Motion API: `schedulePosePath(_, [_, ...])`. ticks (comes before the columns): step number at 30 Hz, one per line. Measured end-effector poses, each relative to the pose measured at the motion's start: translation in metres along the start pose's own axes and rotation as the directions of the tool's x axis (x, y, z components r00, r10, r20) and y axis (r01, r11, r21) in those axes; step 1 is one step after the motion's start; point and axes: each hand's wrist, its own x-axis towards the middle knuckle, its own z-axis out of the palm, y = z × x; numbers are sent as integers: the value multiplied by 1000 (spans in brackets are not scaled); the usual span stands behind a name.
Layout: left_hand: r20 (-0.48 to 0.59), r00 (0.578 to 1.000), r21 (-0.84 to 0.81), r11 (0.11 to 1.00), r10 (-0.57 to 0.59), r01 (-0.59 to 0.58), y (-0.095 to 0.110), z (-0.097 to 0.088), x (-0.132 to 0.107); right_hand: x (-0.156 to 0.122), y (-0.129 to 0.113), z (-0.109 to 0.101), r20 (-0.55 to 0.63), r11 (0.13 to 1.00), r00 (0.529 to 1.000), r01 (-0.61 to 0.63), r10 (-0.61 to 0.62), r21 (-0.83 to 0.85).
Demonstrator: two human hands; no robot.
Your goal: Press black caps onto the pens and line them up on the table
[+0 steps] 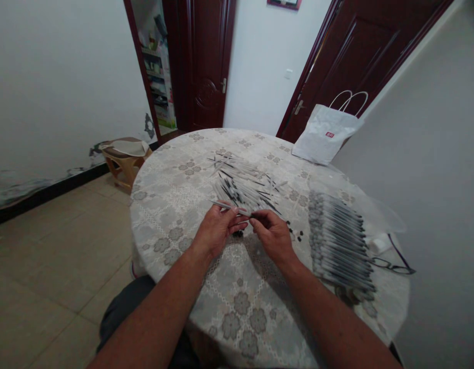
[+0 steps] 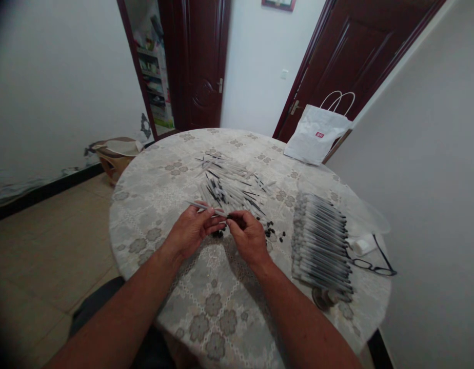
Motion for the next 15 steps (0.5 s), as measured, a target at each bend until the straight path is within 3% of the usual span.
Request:
schedulePosePath(9, [-24, 1000, 38, 999, -13, 13, 2, 0, -1, 0, 5, -5, -6, 981, 991, 135, -137, -140])
schedulePosePath(15, [9, 1000, 52, 998, -26, 25, 2, 0, -1, -1, -2, -10, 93, 963, 991, 118, -98, -244])
